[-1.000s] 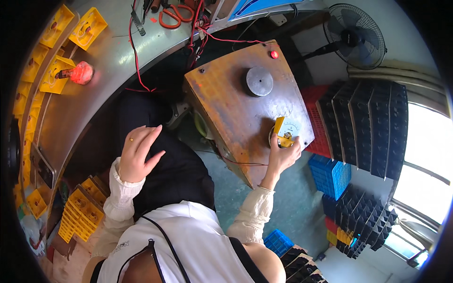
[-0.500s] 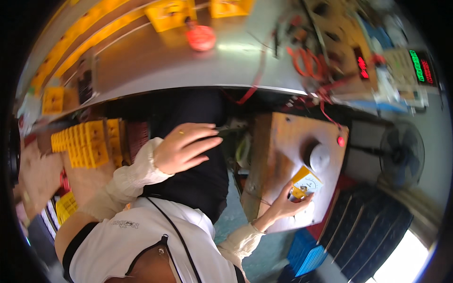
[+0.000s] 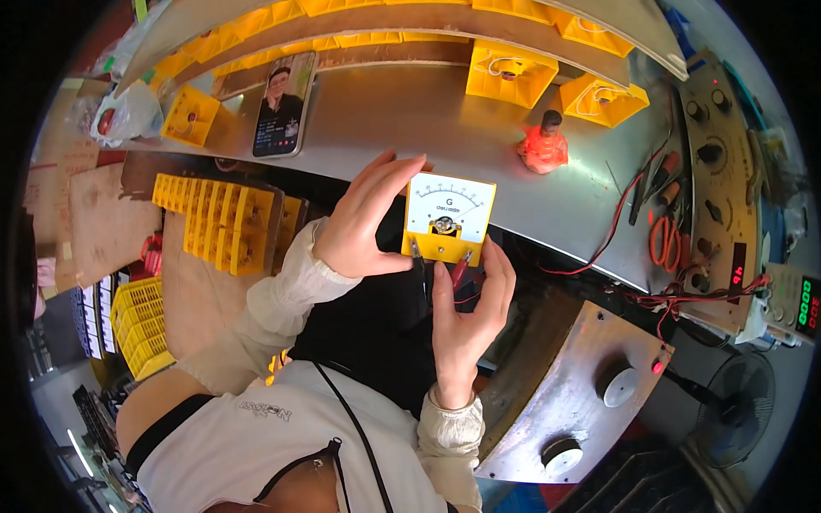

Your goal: Testing analog meters using electrical probes at a workbench and organizing them into storage bins.

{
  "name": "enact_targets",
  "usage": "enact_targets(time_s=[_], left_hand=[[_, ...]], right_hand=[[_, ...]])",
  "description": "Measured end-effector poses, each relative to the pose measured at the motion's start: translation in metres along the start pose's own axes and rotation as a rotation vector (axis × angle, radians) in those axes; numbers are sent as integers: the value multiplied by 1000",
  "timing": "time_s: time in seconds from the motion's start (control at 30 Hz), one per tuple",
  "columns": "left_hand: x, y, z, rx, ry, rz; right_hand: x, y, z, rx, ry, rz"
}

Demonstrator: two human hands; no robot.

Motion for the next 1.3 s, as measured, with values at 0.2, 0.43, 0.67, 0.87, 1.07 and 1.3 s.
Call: enact_targets(time_s=[0.2, 0.43, 0.67, 0.87, 1.07, 1.3], left_hand=[[-9, 1, -2, -4, 55, -13], [-9, 3, -1, 38, 64, -14], [-4, -4, 2, 51, -23, -104], [-6, -4, 0, 5, 16, -73], [-1, -1, 4, -1, 8, -85], [19, 8, -10, 33, 24, -64]], right_hand=[[12, 12, -5, -36, 62, -13], [16, 16, -5, -95, 88, -61], [12, 6, -16, -194, 59, 99], [11, 8, -17, -168, 85, 53], [12, 5, -17, -221, 95, 47], [14, -9, -20, -239, 28, 82]])
Point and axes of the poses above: each hand's wrist, its own z-axis towards the middle knuckle, its own x-axis out of the back of the hand, y = z × x, the point moved 1 cm from there along z, towards the middle knuckle, and after that the axes turned 1 degree about z, right-handed, at the moved point
